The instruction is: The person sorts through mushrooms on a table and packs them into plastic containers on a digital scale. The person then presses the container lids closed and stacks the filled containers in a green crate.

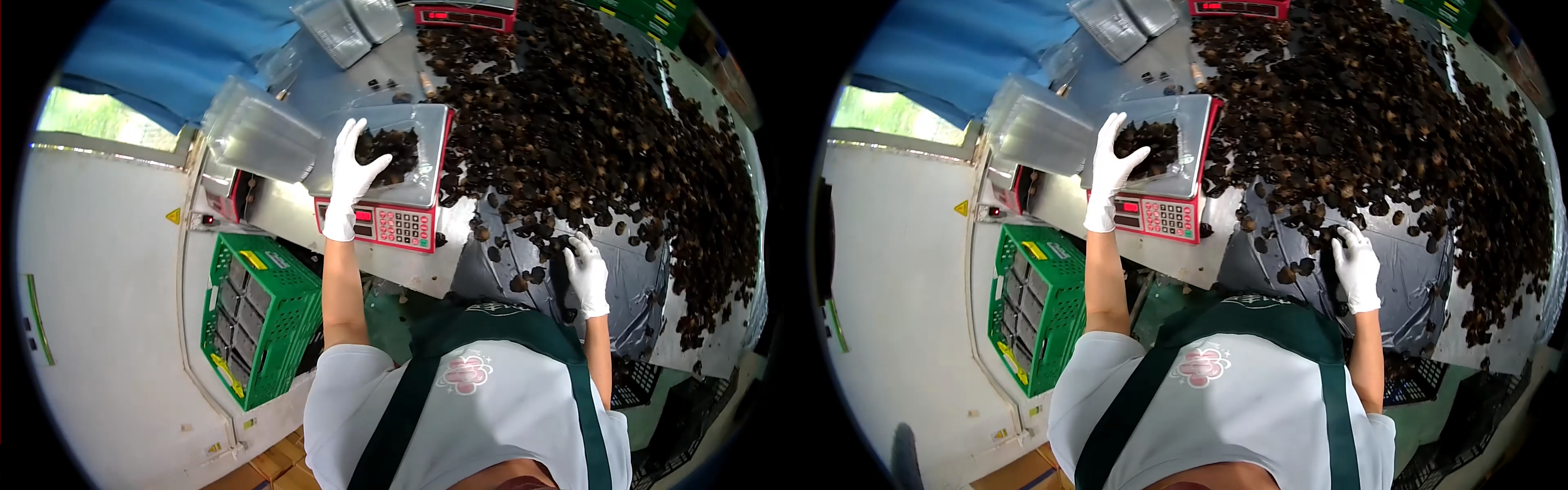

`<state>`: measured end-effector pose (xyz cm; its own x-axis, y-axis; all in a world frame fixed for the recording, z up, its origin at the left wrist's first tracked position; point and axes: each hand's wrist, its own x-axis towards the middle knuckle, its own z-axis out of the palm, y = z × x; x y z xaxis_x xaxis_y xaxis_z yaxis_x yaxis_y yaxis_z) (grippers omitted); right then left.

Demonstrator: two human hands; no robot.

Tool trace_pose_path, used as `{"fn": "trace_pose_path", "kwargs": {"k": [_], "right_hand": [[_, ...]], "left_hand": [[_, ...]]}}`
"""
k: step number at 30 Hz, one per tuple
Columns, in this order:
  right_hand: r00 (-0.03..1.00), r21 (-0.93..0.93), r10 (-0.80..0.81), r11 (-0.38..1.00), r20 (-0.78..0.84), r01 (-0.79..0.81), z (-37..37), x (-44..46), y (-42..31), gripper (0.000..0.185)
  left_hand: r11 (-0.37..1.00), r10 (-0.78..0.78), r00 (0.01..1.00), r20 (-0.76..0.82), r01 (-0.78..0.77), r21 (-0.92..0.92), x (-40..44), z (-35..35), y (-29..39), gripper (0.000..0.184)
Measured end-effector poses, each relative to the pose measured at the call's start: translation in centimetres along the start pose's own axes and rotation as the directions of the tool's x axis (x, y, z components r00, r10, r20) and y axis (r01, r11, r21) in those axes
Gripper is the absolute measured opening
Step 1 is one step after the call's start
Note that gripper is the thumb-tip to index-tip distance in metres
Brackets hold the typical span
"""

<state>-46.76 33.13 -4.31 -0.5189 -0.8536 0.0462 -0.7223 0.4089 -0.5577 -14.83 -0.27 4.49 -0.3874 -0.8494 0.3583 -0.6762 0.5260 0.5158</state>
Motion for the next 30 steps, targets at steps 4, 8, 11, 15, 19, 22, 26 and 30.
{"fn": "trace_pose_path", "kwargs": {"k": [4, 8, 11, 15, 19, 22, 26, 30], "right_hand": [[0.998, -0.034, 0.031, 0.999, 0.058, -0.029, 0.1, -0.1, -0.3, 0.025], [0.995, -0.155, 0.061, 0.987, 0.08, -0.048, 1.3, -0.2, 0.0, 0.04], [0.996, -0.165, -0.026, 0.986, 0.085, 0.04, 2.9, -1.0, 0.2, 0.047], [0.992, -0.069, -0.109, 0.991, 0.059, 0.113, 4.4, -2.2, -0.2, 0.04], [0.984, -0.047, -0.176, 0.983, 0.04, 0.178, 5.0, -2.6, -0.2, 0.045], [0.98, 0.056, -0.192, 0.98, 0.059, 0.188, 4.3, -2.6, -1.8, 0.054], [0.922, -0.074, -0.274, 0.95, 0.272, 0.304, 4.6, -3.0, -2.9, 0.052], [0.97, -0.098, -0.237, 0.965, 0.062, 0.242, 5.5, -2.5, -1.2, 0.019]], "left_hand": [[0.801, -0.151, 0.987, -0.058, 0.088, -0.592, 0.1, -2.8, 0.8, 0.064], [0.68, -0.389, 0.903, -0.182, 0.149, -0.718, -0.6, -4.6, 0.3, 0.033], [0.692, -0.416, 0.883, -0.218, 0.152, -0.705, -2.1, -4.5, 1.1, 0.023], [0.774, -0.379, 0.879, -0.288, 0.13, -0.62, -3.9, -4.4, -0.4, 0.024], [0.712, -0.495, 0.838, -0.23, 0.24, -0.66, -4.5, -6.2, -2.9, 0.024], [0.705, -0.531, 0.829, -0.176, 0.316, -0.635, -4.9, -6.2, -5.0, 0.024], [0.702, -0.549, 0.835, -0.052, 0.426, -0.572, -5.2, -5.2, -7.4, 0.037], [0.655, -0.509, 0.846, 0.159, 0.501, -0.565, -5.0, -4.0, -6.6, 0.059]]}}
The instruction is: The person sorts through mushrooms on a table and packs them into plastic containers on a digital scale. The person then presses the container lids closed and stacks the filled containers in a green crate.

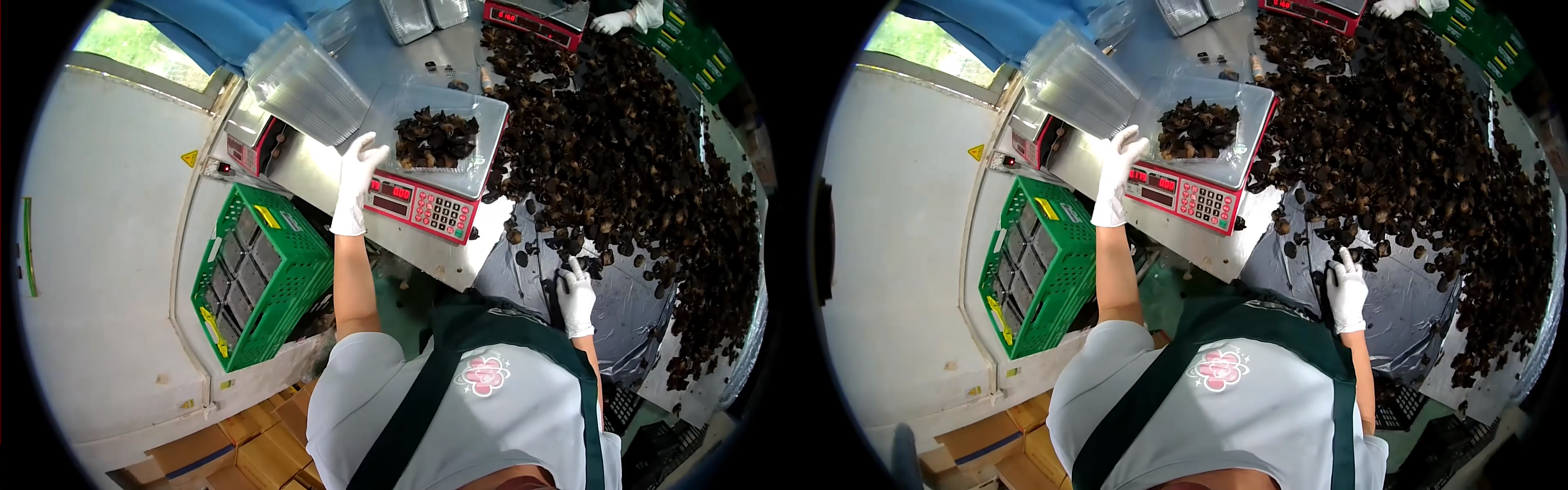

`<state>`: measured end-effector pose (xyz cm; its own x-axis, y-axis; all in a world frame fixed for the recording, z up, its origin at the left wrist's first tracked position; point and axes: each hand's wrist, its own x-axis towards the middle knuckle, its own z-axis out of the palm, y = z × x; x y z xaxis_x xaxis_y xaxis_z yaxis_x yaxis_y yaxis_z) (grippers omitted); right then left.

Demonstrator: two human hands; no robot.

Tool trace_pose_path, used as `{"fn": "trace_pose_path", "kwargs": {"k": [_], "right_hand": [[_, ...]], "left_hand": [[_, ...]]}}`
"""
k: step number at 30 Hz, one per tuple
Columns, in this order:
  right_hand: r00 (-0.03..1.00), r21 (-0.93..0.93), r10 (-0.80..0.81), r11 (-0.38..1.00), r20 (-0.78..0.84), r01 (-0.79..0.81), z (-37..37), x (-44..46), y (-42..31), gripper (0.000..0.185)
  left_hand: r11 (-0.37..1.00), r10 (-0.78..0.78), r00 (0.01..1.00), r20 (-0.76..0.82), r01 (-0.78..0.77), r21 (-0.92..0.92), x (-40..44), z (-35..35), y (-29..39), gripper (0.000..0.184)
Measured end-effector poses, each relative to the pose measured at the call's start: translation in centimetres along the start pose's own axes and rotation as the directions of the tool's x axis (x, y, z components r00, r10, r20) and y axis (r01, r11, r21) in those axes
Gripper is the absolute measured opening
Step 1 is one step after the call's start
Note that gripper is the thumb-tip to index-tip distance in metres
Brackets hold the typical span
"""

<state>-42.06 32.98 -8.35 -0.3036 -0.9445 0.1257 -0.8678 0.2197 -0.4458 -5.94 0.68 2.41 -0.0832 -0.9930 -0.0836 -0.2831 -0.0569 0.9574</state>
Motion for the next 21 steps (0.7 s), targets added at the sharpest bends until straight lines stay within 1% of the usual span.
{"fn": "trace_pose_path", "kwargs": {"k": [2, 3, 4, 5, 6, 8, 9, 10, 11, 12, 14, 16, 18, 20, 21], "right_hand": [[0.994, -0.094, 0.015, 0.995, -0.104, -0.025, -0.2, 0.6, 1.1, 0.019], [0.988, -0.123, 0.054, 0.99, -0.146, -0.072, -0.7, 0.9, 0.9, 0.02], [0.978, -0.15, 0.091, 0.981, -0.187, -0.12, -1.3, 1.3, 0.7, 0.021], [0.974, -0.173, 0.104, 0.975, -0.199, -0.14, -1.9, 1.7, 0.4, 0.022], [0.972, -0.151, 0.149, 0.972, -0.184, -0.178, -2.5, 2.1, 0.0, 0.023], [0.964, -0.123, 0.116, 0.981, -0.237, -0.149, -2.8, 3.2, -0.8, 0.024], [0.965, -0.095, 0.117, 0.985, -0.233, -0.142, -3.1, 3.9, -1.7, 0.023], [0.967, -0.068, 0.117, 0.988, -0.227, -0.135, -3.4, 4.8, -2.8, 0.023], [0.973, -0.014, 0.175, 0.984, -0.154, -0.179, -3.6, 5.8, -3.9, 0.024], [0.981, 0.02, 0.12, 0.993, -0.151, -0.119, -3.6, 6.9, -5.0, 0.025], [0.992, 0.102, 0.046, 0.994, -0.12, -0.034, -3.6, 9.4, -7.6, 0.025], [0.995, 0.209, 0.018, 0.978, -0.096, 0.003, -3.3, 12.1, -10.6, 0.026], [0.999, 0.305, 0.019, 0.952, -0.036, -0.007, -3.0, 14.4, -13.5, 0.027], [0.991, 0.301, -0.064, 0.949, -0.119, 0.097, -1.5, 16.6, -15.2, 0.028], [0.992, 0.295, -0.055, 0.951, -0.117, 0.087, -1.0, 17.6, -16.1, 0.031]], "left_hand": [[0.994, 0.055, 0.997, 0.061, -0.061, 0.096, -0.3, 1.1, -0.2, 0.071], [0.995, 0.046, 0.996, 0.072, -0.052, 0.08, -0.2, 1.5, -0.5, 0.081], [0.999, 0.04, 0.997, 0.07, -0.042, 0.03, -0.4, 2.1, -0.4, 0.084], [0.999, 0.036, 0.996, 0.08, -0.038, 0.023, -0.2, 2.5, -0.9, 0.084], [0.999, 0.032, 0.995, 0.09, -0.034, 0.017, -0.1, 2.8, -1.3, 0.084], [0.996, 0.051, 0.998, 0.041, -0.054, 0.074, -0.1, 3.2, -2.0, 0.079], [0.996, 0.048, 0.998, 0.03, -0.05, 0.07, -0.4, 3.4, -1.6, 0.077], [0.997, 0.043, 0.999, 0.018, -0.045, 0.066, -0.9, 3.6, -1.2, 0.076], [0.992, 0.07, 0.997, 0.013, -0.071, 0.109, -1.0, 3.5, -1.3, 0.074], [0.989, 0.017, 1.0, 0.026, -0.021, 0.147, -1.5, 3.4, -0.4, 0.071], [0.994, 0.003, 1.0, 0.027, -0.006, 0.109, -1.4, 3.3, -1.5, 0.07], [0.996, -0.009, 1.0, 0.026, 0.007, 0.084, -1.9, 3.3, -1.2, 0.071], [0.998, 0.006, 0.999, 0.042, -0.009, 0.067, -2.5, 3.1, -1.6, 0.072], [0.997, 0.039, 0.997, 0.067, -0.044, 0.071, -3.0, 2.7, -2.3, 0.073], [0.999, 0.01, 0.996, 0.086, -0.013, 0.031, -3.2, 2.3, -2.3, 0.071]]}}
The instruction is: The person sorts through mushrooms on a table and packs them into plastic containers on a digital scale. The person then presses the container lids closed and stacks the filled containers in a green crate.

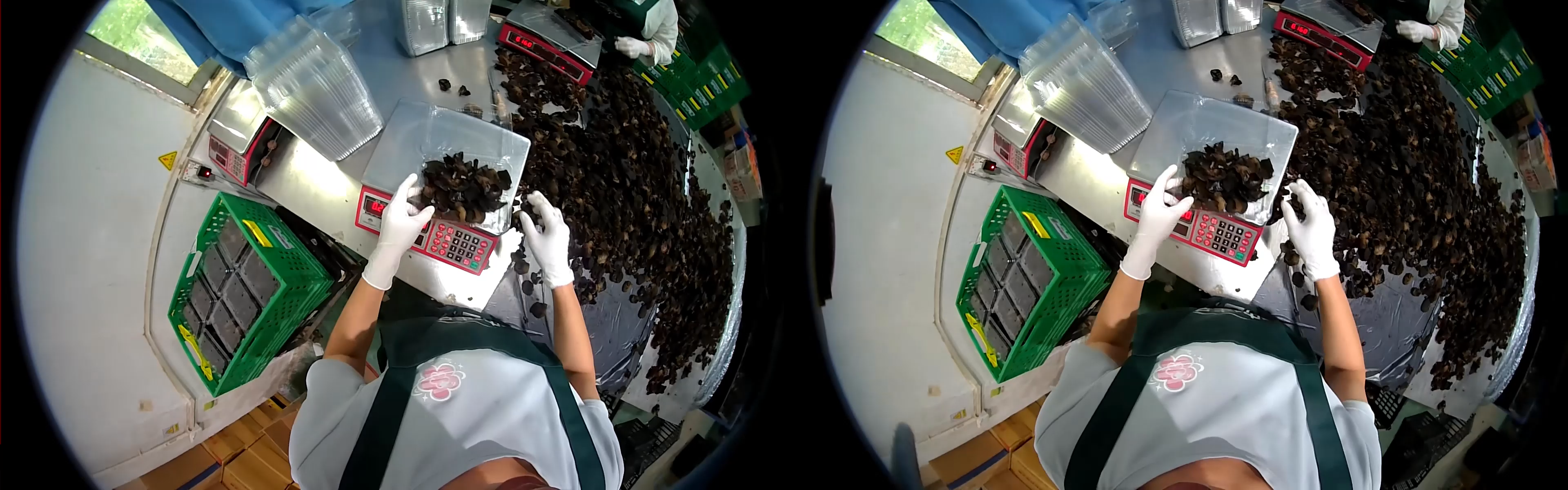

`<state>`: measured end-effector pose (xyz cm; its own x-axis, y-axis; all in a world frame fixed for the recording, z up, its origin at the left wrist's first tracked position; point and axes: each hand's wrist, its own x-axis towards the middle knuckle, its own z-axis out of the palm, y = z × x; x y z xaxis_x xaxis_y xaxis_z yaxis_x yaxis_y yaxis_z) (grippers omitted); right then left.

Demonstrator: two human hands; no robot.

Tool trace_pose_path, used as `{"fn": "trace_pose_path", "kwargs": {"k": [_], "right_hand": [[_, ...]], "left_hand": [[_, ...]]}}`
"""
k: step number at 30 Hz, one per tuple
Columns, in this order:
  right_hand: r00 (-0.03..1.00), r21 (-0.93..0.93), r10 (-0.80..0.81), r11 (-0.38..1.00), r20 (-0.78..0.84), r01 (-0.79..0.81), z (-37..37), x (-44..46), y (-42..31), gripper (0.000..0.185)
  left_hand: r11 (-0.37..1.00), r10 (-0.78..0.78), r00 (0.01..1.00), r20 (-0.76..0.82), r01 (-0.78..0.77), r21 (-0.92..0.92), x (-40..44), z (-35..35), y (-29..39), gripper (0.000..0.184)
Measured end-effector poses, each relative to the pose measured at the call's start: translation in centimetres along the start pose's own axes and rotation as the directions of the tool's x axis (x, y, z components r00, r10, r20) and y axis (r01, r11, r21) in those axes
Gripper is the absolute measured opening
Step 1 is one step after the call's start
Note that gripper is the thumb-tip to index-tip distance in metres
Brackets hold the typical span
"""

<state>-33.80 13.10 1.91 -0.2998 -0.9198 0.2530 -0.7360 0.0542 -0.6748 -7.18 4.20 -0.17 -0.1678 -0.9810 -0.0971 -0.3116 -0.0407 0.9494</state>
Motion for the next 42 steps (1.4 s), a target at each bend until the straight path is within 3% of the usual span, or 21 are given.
{"fn": "trace_pose_path", "kwargs": {"k": [1, 3, 5, 9, 11, 13, 15, 19, 21, 22, 24, 25, 27, 28, 29, 31, 33, 35, 37, 39, 42], "right_hand": [[1.0, 0.021, -0.014, 1.0, -0.016, 0.014, 0.9, 0.9, -0.1, 0.033], [0.999, 0.025, 0.037, 0.999, -0.007, -0.037, 1.9, 2.3, -1.0, 0.034], [0.999, 0.012, 0.034, 0.999, -0.015, -0.034, 2.5, 3.0, -1.3, 0.033], [0.996, 0.031, 0.049, 0.998, -0.075, -0.047, 3.3, 3.5, -1.6, 0.029], [0.995, 0.02, 0.053, 0.998, -0.085, -0.052, 3.3, 3.3, -1.6, 0.029], [0.995, -0.019, 0.05, 0.998, -0.089, -0.051, 3.0, 3.4, -1.7, 0.026], [0.991, -0.003, 0.09, 0.996, -0.103, -0.091, 2.7, 3.4, -1.9, 0.023], [0.985, 0.011, 0.114, 0.993, -0.126, -0.114, 2.3, 3.3, -2.3, 0.023], [0.986, 0.006, 0.119, 0.993, -0.118, -0.119, 2.0, 3.2, -3.0, 0.022], [0.972, 0.205, 0.219, 0.958, -0.086, -0.198, 1.9, 3.2, -3.4, 0.021], [0.921, 0.539, 0.386, 0.764, 0.059, -0.354, 2.0, 3.2, -4.4, 0.023], [0.921, 0.538, 0.385, 0.764, 0.062, -0.356, 1.8, 3.4, -5.4, 0.023], [0.908, 0.683, 0.328, 0.602, 0.261, -0.414, 1.4, 4.1, -7.5, 0.028], [0.915, 0.767, 0.262, 0.5, 0.307, -0.401, 1.9, 4.2, -7.5, 0.037], [0.902, 0.834, 0.245, 0.353, 0.355, -0.424, 2.3, 4.1, -8.0, 0.044], [0.862, 0.878, 0.244, 0.07, 0.445, -0.473, 3.1, 4.0, -7.2, 0.044], [0.754, 0.845, 0.494, 0.069, 0.433, -0.531, 2.3, 4.4, -7.9, 0.029], [0.776, 0.87, 0.406, -0.118, 0.482, -0.478, 2.7, 3.9, -4.2, 0.024], [0.797, 0.881, 0.428, 0.004, 0.426, -0.473, 2.2, 3.9, -3.7, 0.023], [0.792, 0.866, 0.471, 0.106, 0.389, -0.488, 1.9, 3.9, -3.9, 0.021], [0.815, 0.863, 0.432, 0.145, 0.385, -0.484, 1.9, 3.9, -3.8, 0.018]], "left_hand": [[0.999, -0.026, 0.999, 0.021, 0.027, -0.041, 0.1, -0.5, 0.2, 0.068], [0.998, 0.02, 1.0, -0.014, -0.019, 0.054, 1.0, -1.5, 0.4, 0.062], [0.986, 0.117, 0.993, -0.025, -0.119, -0.119, 3.3, -2.2, -1.5, 0.048], [0.991, 0.023, 1.0, 0.004, -0.022, -0.135, 7.0, -3.4, 0.3, 0.04], [0.941, 0.238, 0.943, 0.231, -0.283, 0.185, 7.4, -3.7, 3.0, 0.037], [0.713, 0.511, 0.793, 0.332, -0.606, 0.352, 8.1, -3.2, 2.9, 0.036], [0.606, 0.484, 0.792, 0.371, -0.61, 0.511, 8.0, -2.6, 3.5, 0.03], [0.646, 0.553, 0.775, 0.307, -0.631, 0.43, 9.6, -2.6, 3.3, 0.021], [0.794, 0.557, 0.804, 0.21, -0.589, 0.151, 9.8, -3.2, 4.5, 0.016], [0.893, 0.432, 0.889, 0.152, -0.445, 0.068, 9.3, -3.4, 5.7, 0.018], [0.893, 0.449, 0.89, 0.084, -0.451, 0.007, 8.9, -3.2, 6.8, 0.021], [0.876, 0.483, 0.874, 0.048, -0.483, -0.014, 8.6, -2.8, 7.4, 0.021], [0.787, 0.609, 0.789, 0.083, -0.614, 0.058, 7.5, -1.3, 8.1, 0.023], [0.735, 0.672, 0.728, 0.135, -0.678, -0.006, 6.9, -0.2, 8.4, 0.021], [0.653, 0.724, 0.653, 0.224, -0.753, 0.084, 6.2, 0.4, 8.8, 0.022], [0.592, 0.745, 0.595, 0.301, -0.798, 0.112, 5.7, 1.1, 9.5, 0.027], [0.702, 0.706, 0.667, 0.236, -0.704, -0.111, 6.9, 0.3, 9.6, 0.03], [0.941, 0.338, 0.92, 0.198, -0.328, -0.08, 8.1, -1.4, 8.7, 0.025], [0.945, 0.271, 0.93, 0.248, -0.306, 0.112, 9.4, -2.9, 7.0, 0.021], [0.887, 0.123, 0.906, 0.404, -0.283, 0.365, 8.7, -3.2, 6.9, 0.024], [0.781, 0.063, 0.891, 0.45, -0.325, 0.534, 7.5, -1.3, 6.3, 0.021]]}}
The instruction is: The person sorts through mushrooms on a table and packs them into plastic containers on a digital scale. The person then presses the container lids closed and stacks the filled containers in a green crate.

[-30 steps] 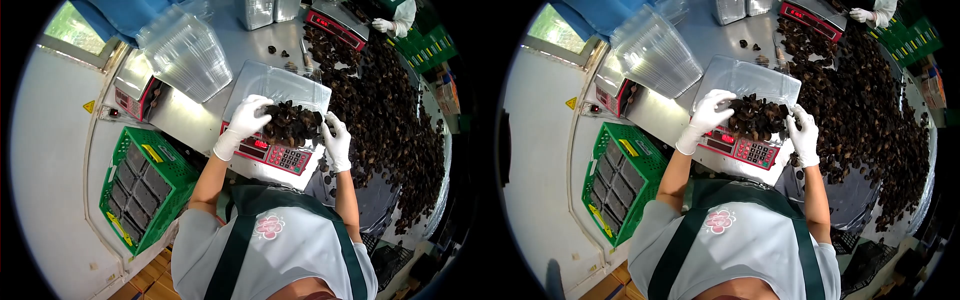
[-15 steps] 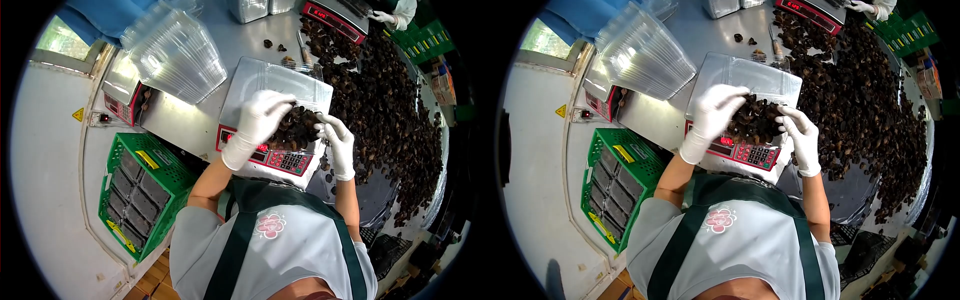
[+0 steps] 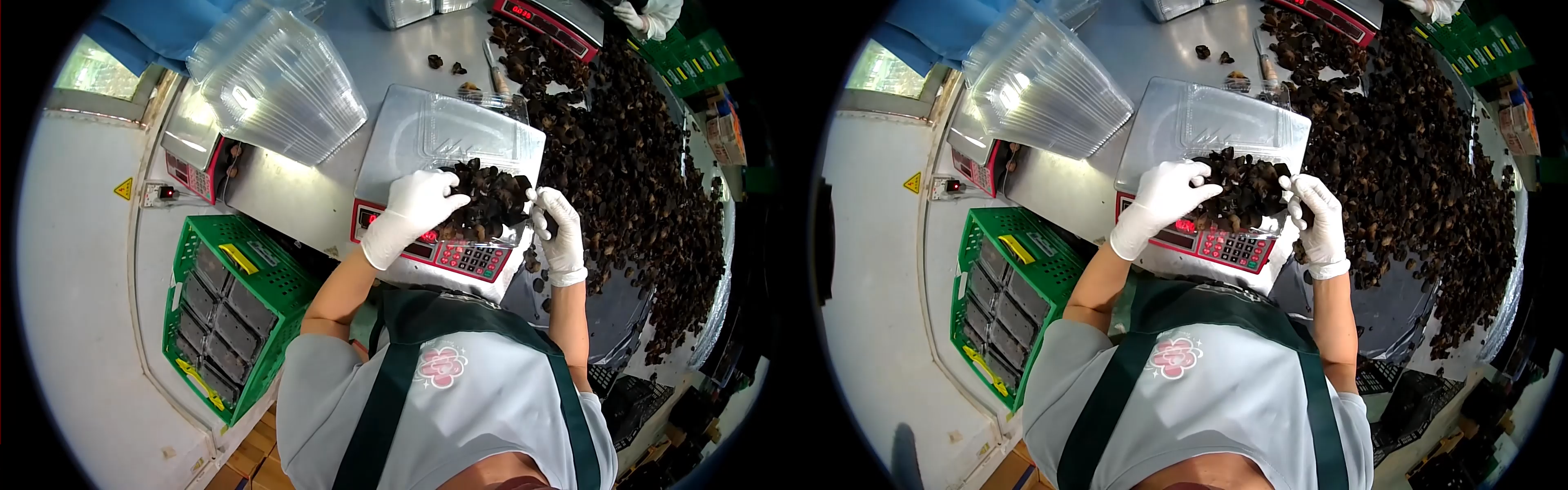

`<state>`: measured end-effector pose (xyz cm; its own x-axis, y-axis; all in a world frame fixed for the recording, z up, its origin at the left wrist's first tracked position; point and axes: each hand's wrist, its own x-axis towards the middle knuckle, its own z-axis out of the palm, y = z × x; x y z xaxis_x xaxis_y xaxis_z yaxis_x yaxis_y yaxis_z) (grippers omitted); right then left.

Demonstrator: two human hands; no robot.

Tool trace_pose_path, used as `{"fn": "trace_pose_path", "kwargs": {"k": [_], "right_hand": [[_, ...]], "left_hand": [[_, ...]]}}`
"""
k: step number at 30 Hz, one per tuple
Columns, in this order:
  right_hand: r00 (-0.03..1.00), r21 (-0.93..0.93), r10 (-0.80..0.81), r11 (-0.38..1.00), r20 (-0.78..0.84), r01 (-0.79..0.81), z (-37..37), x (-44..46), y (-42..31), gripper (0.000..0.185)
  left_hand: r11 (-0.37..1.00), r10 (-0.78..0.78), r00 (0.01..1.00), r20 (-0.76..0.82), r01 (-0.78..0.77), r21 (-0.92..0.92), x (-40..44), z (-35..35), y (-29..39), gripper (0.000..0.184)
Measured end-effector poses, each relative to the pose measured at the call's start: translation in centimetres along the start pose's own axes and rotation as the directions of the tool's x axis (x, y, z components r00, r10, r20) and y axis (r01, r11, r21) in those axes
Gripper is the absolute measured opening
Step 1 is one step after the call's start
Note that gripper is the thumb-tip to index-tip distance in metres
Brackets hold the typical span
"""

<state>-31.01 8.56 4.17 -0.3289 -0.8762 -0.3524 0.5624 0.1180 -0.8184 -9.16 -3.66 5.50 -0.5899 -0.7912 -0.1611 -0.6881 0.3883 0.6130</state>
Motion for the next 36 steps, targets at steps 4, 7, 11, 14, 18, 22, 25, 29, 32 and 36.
{"fn": "trace_pose_path", "kwargs": {"k": [4, 7, 11, 14, 18, 22, 25, 29, 32, 36], "right_hand": [[1.0, -0.135, -0.004, 0.991, 0.003, 0.005, 1.2, -0.6, -0.2, 0.015], [1.0, -0.163, 0.002, 0.987, 0.021, 0.002, 1.7, -0.9, -0.2, 0.015], [0.998, -0.151, -0.018, 0.988, 0.052, 0.025, 2.1, -1.0, -0.2, 0.014], [0.999, -0.18, -0.016, 0.983, 0.046, 0.024, 2.4, -0.9, -0.1, 0.014], [0.999, -0.172, -0.033, 0.984, 0.044, 0.04, 2.1, -1.1, -0.2, 0.014], [0.999, -0.199, -0.034, 0.979, 0.019, 0.037, 1.7, -1.5, 0.0, 0.02], [0.994, -0.157, 0.001, 0.988, 0.11, 0.017, 2.7, -2.2, -0.4, 0.033], [0.948, -0.072, 0.184, 0.983, 0.261, -0.171, 3.7, -3.2, 0.4, 0.058], [0.937, 0.069, 0.203, 0.971, 0.283, -0.231, 2.2, -3.0, 1.4, 0.033], [0.947, 0.425, 0.209, 0.855, 0.243, -0.298, 0.2, -2.6, 1.2, 0.022]], "left_hand": [[0.973, 0.053, 0.982, -0.183, -0.092, -0.213, 0.2, 0.0, -0.9, 0.014], [0.927, 0.111, 0.931, -0.347, -0.223, -0.302, 0.4, -1.5, -1.4, 0.01], [0.89, 0.129, 0.927, -0.351, -0.264, -0.372, 0.3, -1.8, -1.1, 0.021], [0.962, 0.226, 0.959, -0.171, -0.247, -0.117, 0.2, 0.6, -0.6, 0.046], [0.941, 0.293, 0.932, -0.211, -0.321, -0.109, 0.9, 1.1, -1.3, 0.04], [0.909, 0.121, 0.938, -0.325, -0.237, -0.343, 0.2, -1.9, -1.5, 0.033], [0.846, 0.012, 0.955, -0.295, -0.167, -0.507, -1.1, -3.2, 0.3, 0.039], [0.777, 0.383, 0.895, -0.229, -0.446, -0.444, -2.9, -1.0, 3.5, 0.054], [0.747, 0.303, 0.917, -0.259, -0.398, -0.533, -1.6, -0.3, 2.8, 0.05], [0.887, 0.372, 0.887, -0.272, -0.427, -0.178, 2.0, -1.4, -0.4, 0.051]]}}
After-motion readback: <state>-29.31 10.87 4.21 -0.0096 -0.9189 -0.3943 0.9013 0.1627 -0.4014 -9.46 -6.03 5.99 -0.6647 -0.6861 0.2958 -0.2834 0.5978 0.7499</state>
